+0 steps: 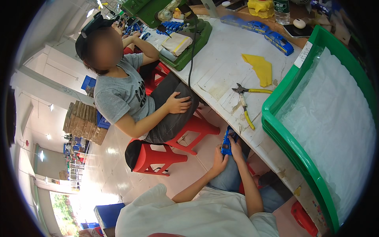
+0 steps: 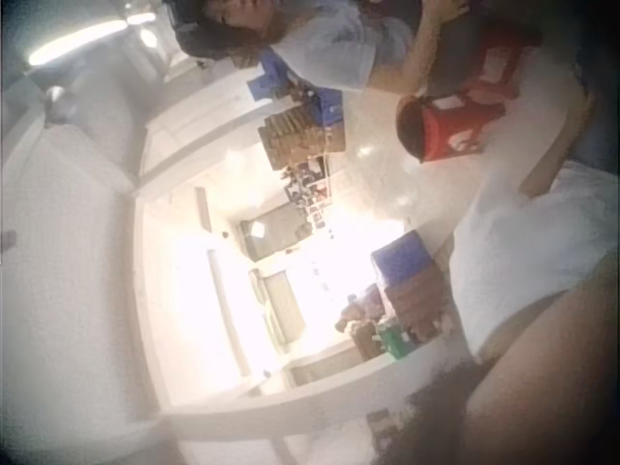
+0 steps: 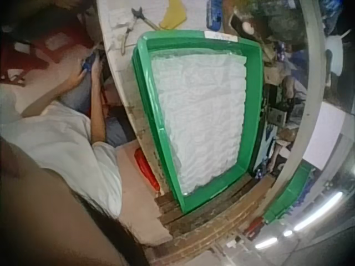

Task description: The recorder cleans, inspects, and organizes blue toy car shells using a cloth and a brush at a factory workbench.

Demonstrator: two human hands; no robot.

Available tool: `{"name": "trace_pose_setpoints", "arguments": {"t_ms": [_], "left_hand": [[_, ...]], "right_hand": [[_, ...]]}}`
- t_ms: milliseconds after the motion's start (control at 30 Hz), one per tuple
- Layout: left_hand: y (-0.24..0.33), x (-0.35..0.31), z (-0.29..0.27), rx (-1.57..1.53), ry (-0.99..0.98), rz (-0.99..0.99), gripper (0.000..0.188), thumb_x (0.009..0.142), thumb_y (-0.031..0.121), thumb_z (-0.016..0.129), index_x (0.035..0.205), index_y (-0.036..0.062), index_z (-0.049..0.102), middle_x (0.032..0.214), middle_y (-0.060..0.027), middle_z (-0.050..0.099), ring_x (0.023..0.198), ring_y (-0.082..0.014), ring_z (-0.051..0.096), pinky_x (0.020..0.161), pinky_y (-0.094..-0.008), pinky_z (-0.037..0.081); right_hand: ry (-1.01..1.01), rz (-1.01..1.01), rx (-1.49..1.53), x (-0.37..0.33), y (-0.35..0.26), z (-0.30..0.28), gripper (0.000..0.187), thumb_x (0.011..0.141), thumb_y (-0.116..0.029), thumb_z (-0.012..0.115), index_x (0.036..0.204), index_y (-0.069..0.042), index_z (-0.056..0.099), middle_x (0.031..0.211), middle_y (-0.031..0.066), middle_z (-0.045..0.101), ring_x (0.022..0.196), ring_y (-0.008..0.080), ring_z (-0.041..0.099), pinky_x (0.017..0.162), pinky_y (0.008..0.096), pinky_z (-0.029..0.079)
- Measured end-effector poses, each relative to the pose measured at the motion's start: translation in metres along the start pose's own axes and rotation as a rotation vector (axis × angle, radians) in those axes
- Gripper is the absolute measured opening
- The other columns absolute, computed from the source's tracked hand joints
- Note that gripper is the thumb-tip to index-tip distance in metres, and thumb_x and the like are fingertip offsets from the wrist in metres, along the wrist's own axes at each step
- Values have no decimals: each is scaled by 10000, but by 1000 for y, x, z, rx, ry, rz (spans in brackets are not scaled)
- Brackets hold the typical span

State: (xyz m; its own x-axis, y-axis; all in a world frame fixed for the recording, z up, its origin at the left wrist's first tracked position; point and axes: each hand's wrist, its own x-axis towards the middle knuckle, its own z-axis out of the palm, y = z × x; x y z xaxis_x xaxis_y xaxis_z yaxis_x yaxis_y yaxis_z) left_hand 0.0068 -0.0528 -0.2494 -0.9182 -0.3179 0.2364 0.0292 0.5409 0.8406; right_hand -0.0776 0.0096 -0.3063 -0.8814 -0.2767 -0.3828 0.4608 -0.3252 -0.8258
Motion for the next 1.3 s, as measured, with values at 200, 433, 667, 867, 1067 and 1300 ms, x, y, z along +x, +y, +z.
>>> {"name": "trace_pose_setpoints", "arguments": {"t_ms": [200,433,667,867,1067,1300], "left_hand": [[-1,1,-1,-1,3,11,448,726,123,518,1109,-37,347,1026,-218,430,963,-360,424,880,-390,323],[-2,-1,-1,15,-30,-11,443,731,97,490,1115,-47,323,1042,-221,419,976,-343,425,903,-377,310],[1,0,-1,20,-22,-1,448,731,91,489,1121,-47,317,1042,-222,419,974,-343,428,900,-377,314],[-1,0,-3,26,-23,-1,430,727,78,487,1104,-43,322,1034,-213,428,968,-337,429,897,-373,315],[0,0,-2,-8,-5,-3,451,729,123,521,1110,-46,350,1035,-226,433,972,-364,425,886,-386,322],[-3,0,0,-1,-2,5,450,729,134,519,1106,-45,352,1029,-222,431,962,-358,425,881,-387,323]], "right_hand": [[5,22,31,-3,-4,3,273,824,-232,564,1012,-40,515,838,28,553,721,102,534,636,231,435],[9,7,10,0,2,-2,281,823,-226,567,1023,-38,509,851,31,554,733,106,537,649,233,437],[-1,-19,-2,1,2,0,279,828,-219,559,1031,-36,507,866,35,553,750,113,539,667,239,439],[-23,20,35,-4,-8,5,276,829,-214,556,1034,-39,496,856,33,551,745,113,539,668,241,442],[-3,56,19,-6,-11,5,280,826,-212,556,1040,-45,486,869,35,545,751,110,536,666,245,446],[-8,-1,27,-4,-6,3,285,826,-200,551,1064,-57,490,890,31,544,755,108,531,663,240,443]]}}
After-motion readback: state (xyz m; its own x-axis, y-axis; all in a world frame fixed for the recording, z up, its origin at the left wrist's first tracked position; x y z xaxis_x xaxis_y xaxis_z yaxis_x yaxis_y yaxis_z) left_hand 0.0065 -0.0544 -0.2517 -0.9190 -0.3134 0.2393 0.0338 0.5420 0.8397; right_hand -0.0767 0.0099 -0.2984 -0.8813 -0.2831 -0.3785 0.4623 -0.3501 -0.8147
